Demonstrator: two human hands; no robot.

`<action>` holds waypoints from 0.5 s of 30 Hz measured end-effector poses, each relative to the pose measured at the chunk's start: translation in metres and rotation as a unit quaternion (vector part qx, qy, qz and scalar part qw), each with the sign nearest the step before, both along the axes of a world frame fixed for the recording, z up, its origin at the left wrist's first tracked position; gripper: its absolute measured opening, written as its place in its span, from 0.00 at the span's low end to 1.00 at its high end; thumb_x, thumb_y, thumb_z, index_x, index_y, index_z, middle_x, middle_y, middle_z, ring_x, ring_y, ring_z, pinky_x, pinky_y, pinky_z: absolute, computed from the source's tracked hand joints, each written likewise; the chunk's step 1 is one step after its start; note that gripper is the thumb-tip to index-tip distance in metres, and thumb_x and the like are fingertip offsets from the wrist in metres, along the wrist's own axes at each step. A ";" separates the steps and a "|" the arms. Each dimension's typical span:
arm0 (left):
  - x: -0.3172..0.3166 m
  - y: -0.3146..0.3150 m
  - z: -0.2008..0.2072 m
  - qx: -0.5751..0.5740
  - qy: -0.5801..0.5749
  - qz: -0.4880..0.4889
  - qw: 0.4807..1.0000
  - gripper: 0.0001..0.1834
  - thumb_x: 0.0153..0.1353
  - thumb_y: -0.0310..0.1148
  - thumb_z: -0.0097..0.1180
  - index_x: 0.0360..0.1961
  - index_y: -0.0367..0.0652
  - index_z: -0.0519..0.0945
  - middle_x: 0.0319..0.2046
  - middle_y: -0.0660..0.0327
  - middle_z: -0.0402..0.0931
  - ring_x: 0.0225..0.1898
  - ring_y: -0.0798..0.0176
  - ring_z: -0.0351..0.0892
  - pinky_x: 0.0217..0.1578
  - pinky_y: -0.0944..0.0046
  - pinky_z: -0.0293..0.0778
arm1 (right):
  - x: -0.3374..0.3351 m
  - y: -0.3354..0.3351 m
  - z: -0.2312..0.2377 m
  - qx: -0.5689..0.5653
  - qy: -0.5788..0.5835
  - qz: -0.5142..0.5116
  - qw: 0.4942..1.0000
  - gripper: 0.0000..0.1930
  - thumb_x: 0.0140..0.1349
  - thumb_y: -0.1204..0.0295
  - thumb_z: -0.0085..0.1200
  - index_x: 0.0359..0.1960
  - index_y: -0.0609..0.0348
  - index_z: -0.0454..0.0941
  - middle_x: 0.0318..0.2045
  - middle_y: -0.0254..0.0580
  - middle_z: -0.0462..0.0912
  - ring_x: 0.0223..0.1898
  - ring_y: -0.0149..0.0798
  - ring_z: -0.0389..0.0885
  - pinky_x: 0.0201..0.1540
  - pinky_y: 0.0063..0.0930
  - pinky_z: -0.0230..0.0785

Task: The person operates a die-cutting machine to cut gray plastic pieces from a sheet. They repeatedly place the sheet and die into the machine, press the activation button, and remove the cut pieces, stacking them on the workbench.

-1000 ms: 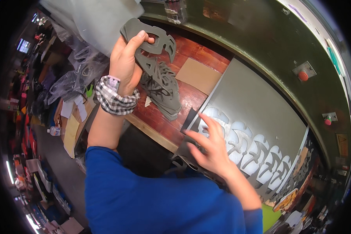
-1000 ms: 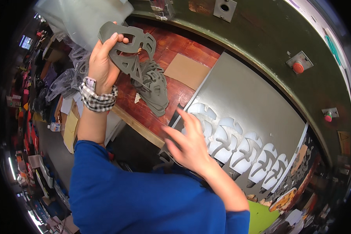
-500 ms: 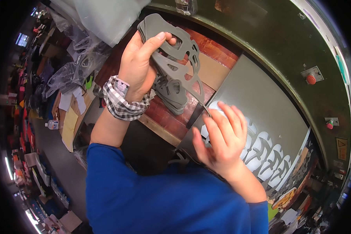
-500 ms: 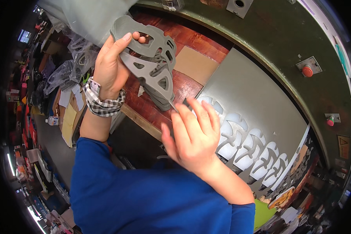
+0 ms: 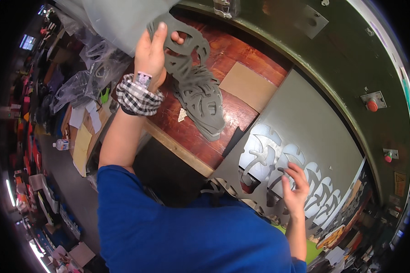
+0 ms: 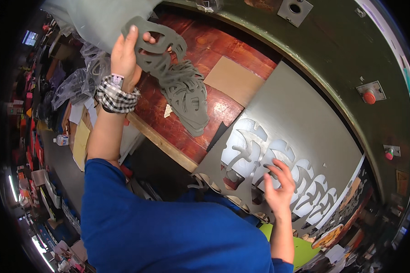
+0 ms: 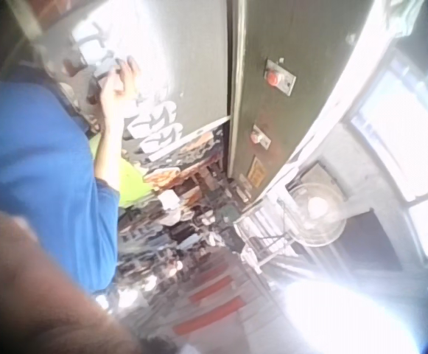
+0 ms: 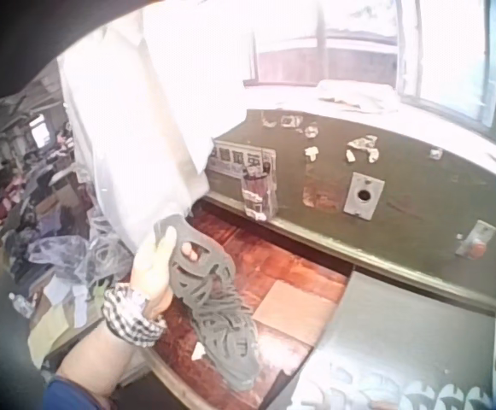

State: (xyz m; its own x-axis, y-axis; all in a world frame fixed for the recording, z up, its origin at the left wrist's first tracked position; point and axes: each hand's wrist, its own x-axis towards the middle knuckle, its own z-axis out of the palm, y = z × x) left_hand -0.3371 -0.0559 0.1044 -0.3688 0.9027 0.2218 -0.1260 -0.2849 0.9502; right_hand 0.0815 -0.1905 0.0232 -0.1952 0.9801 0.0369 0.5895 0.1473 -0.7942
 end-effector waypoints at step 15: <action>0.051 -0.073 -0.154 0.043 0.694 -0.144 0.705 0.36 0.47 0.41 0.66 0.59 0.43 0.70 0.39 0.60 0.72 0.46 0.58 0.71 0.55 0.51 0.59 | 0.061 -0.040 -0.019 -0.049 0.094 -0.139 0.985 0.07 0.60 0.77 0.56 0.39 0.67 0.80 0.47 0.49 0.79 0.48 0.39 0.77 0.51 0.28 0.68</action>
State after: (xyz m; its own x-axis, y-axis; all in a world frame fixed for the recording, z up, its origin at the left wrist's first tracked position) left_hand -0.2863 -0.1290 -0.0499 0.4516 0.8573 0.2470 0.8429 -0.5008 0.1970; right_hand 0.1427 -0.2309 0.0046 0.0834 0.9953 -0.0497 0.4378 -0.0814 -0.8954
